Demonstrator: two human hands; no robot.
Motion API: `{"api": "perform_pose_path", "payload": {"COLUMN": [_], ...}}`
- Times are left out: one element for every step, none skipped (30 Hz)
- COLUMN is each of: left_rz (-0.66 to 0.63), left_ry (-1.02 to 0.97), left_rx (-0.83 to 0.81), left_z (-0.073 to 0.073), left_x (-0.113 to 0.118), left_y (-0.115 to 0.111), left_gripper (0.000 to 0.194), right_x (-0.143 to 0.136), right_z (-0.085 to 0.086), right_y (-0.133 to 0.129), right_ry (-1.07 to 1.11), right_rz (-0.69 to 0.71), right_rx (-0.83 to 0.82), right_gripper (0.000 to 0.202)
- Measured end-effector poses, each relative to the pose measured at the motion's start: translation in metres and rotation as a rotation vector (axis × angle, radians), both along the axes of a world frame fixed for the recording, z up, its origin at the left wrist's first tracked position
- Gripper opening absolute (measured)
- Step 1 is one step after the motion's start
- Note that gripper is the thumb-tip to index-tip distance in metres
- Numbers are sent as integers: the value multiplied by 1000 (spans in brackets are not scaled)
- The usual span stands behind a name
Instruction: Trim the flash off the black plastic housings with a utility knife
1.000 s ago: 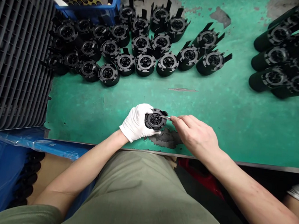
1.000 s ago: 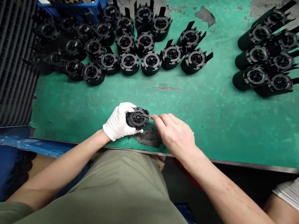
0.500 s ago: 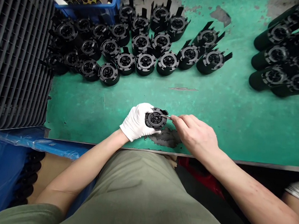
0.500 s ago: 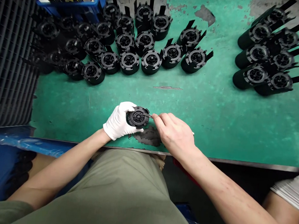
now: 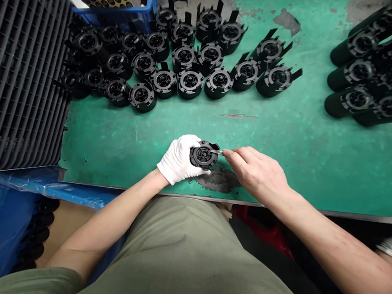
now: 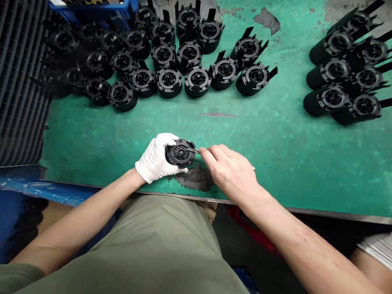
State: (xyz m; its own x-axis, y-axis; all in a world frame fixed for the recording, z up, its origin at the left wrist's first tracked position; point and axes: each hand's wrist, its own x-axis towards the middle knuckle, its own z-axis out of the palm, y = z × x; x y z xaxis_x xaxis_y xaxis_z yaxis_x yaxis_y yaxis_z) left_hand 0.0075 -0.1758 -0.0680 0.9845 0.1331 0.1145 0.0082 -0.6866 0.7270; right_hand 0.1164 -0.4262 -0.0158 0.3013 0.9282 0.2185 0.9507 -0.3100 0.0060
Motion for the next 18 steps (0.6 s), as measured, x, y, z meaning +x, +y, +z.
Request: {"api": "perform_pose_path", "payload": {"left_rz": [2,1,1,0,-1,-2,-2,-2,-4,-6,-6,-8,-9,-10,-13,-14,-14,-11], "left_ry": [4,5,3,-2,-7,-11,-13,-14,-13,-12,-14,-18,-21,-23,-22,-19,-13,-9], "left_rx": [3,5,6,7,7,7,7,6,4,0,-6,-12,-16,-19,-18,-16,-14,-12], "left_z": [1,1,1,1,0,0,-1,-2,-3,-4,-5,-6,-6,-7,-7,-6,-6,-6], "left_x": [0,0,0,0,-1,-1,-1,-1,-2,-2,-2,-2,-2,-2,-2,-2,-2,-2], "left_y": [0,0,-1,-1,0,0,0,1,1,2,2,2,2,2,2,2,2,1], "left_gripper": [85,85,85,85,86,87,88,89,90,90,91,91,90,90,90,90,90,91], "right_x": [-4,-9,-12,-15,-16,-16,-14,-10,-5,1,7,14,20,24,28,30,30,29], "right_z": [-1,-2,-3,-4,-5,-6,-7,-7,-6,-6,-4,-3,-1,1,2,4,4,4], "right_y": [0,0,0,0,0,0,0,-1,-1,-1,-2,-2,-2,-2,-2,-2,-2,-2], "right_ry": [5,5,2,-5,-11,-17,-21,-25,-27,-28,-29,-29,-28,-24,-21,-17,-15,-14], "right_rz": [-25,-47,-64,-76,-81,-79,-68,-46,-20,10,44,73,98,119,135,145,149,144], "right_rx": [0,0,4,12,22,33,42,49,48,38,19,-6,-36,-64,-86,-100,-101,-89], "right_gripper": [35,35,35,34,34,33,33,33,33,32,33,34,35,36,37,38,38,37]}}
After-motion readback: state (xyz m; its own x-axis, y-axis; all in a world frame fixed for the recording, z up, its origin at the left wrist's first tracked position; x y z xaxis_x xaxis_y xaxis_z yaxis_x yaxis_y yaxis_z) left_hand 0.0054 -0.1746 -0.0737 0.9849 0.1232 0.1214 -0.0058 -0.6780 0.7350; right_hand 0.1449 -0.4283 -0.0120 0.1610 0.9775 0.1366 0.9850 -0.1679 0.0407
